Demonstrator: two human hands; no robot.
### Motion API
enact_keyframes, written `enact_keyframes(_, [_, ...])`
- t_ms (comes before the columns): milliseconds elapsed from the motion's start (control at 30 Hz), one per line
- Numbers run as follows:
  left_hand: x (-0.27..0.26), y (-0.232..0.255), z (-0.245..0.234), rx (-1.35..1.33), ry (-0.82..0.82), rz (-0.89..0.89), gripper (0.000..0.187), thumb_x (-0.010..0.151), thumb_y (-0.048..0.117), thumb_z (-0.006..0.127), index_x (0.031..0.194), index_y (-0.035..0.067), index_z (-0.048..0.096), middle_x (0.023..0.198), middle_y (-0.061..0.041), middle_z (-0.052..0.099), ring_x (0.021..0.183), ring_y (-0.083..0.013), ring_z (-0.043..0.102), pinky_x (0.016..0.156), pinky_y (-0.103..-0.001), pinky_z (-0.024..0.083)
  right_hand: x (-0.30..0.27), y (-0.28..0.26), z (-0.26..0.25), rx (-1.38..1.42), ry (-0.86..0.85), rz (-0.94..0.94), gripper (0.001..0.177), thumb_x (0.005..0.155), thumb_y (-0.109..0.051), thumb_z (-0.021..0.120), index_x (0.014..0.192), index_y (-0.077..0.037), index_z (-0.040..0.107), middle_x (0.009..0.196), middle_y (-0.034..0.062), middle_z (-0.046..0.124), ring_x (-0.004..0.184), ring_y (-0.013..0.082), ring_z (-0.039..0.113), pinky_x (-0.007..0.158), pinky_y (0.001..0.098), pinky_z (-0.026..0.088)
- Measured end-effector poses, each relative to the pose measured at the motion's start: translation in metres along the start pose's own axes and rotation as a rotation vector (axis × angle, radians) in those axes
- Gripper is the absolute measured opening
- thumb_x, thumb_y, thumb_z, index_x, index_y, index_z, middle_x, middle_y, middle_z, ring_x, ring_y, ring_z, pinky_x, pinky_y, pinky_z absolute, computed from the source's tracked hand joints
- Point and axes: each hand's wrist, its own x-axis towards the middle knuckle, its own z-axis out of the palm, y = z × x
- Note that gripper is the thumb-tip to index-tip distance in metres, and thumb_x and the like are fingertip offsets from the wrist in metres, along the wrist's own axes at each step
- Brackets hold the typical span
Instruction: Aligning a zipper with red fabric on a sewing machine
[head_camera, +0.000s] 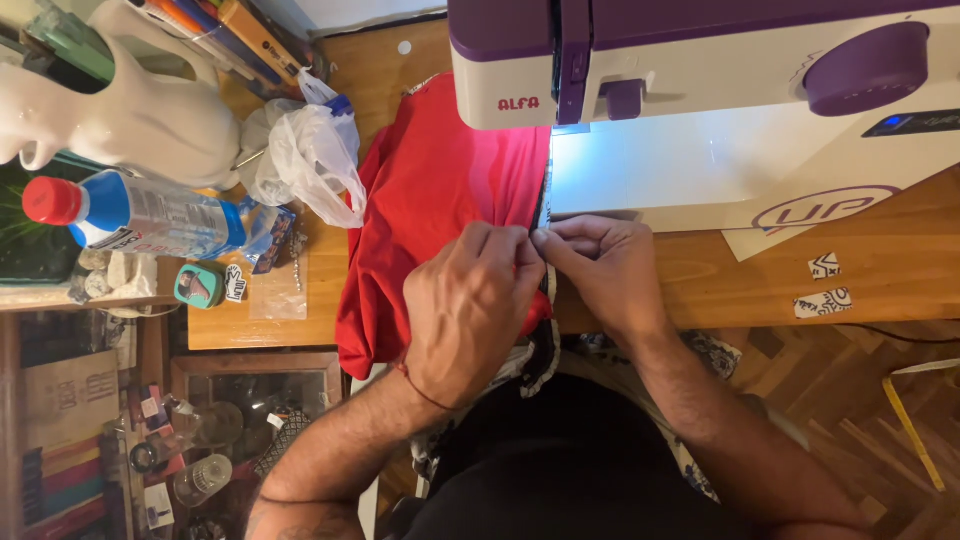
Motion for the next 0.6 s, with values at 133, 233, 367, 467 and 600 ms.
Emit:
enact_keyframes(133, [0.008,0.005,-0.008,0.052,0.095,0.057,0.017,0.096,0.017,0.074,0.087,0.013,0.060,0.074,0.000,0.055,0.059,-0.0171,0.053,0.049,-0.035,0.041,-0.001,0.000,-0.002,-0.029,0.009,0.010,0.017,0.088,-0.015,0.079,0.097,-0.001,0.080,0.085,0.0070,0.081,0.075,0.0010,0.064,0.065,0.0146,0.054])
enact_keyframes(233, [0.018,0.001,-0.011,-0.045,0.069,0.128,0.019,0.087,0.022,0.076,0.092,0.009,0.063,0.123,-0.010,0.071,0.119,-0.0302,0.063,0.094,-0.045,0.048,-0.007,-0.003,0.000,0.062,-0.016,-0.059,0.022,0.089,-0.021,0.078,0.099,-0.001,0.080,0.083,0.0064,0.080,0.074,0.0009,0.062,0.062,0.0150,0.053])
enact_keyframes(367, [0.028,-0.018,0.012,-0.307,-0.011,0.219,0.015,0.080,0.003,0.061,0.091,0.005,0.050,0.131,-0.023,0.066,0.132,-0.0397,0.058,0.118,-0.052,0.042,-0.009,0.008,0.003,0.067,0.017,-0.189,0.013,0.094,-0.014,0.075,0.094,-0.001,0.079,0.081,-0.0017,0.075,0.077,-0.0017,0.055,0.061,0.0153,0.046])
enact_keyframes(467, [0.028,-0.034,0.021,-0.409,-0.135,0.344,0.010,0.098,0.007,0.053,0.097,0.006,0.043,0.082,-0.010,0.051,0.070,-0.0276,0.044,0.069,-0.042,0.043,-0.010,0.013,0.004,0.096,0.047,-0.210,0.009,0.092,-0.009,0.078,0.094,0.001,0.078,0.081,0.0036,0.077,0.076,-0.0002,0.059,0.064,0.0157,0.053])
enact_keyframes(600, [0.026,-0.042,0.030,-0.237,-0.037,0.382,0.019,0.096,0.008,0.055,0.114,0.002,0.055,0.086,-0.008,0.057,0.073,-0.0280,0.054,0.084,-0.046,0.057,-0.010,0.019,0.008,0.069,0.085,-0.235,0.008,0.095,-0.006,0.075,0.092,0.002,0.077,0.064,-0.0071,0.057,0.064,-0.0012,0.044,0.054,0.0165,0.038])
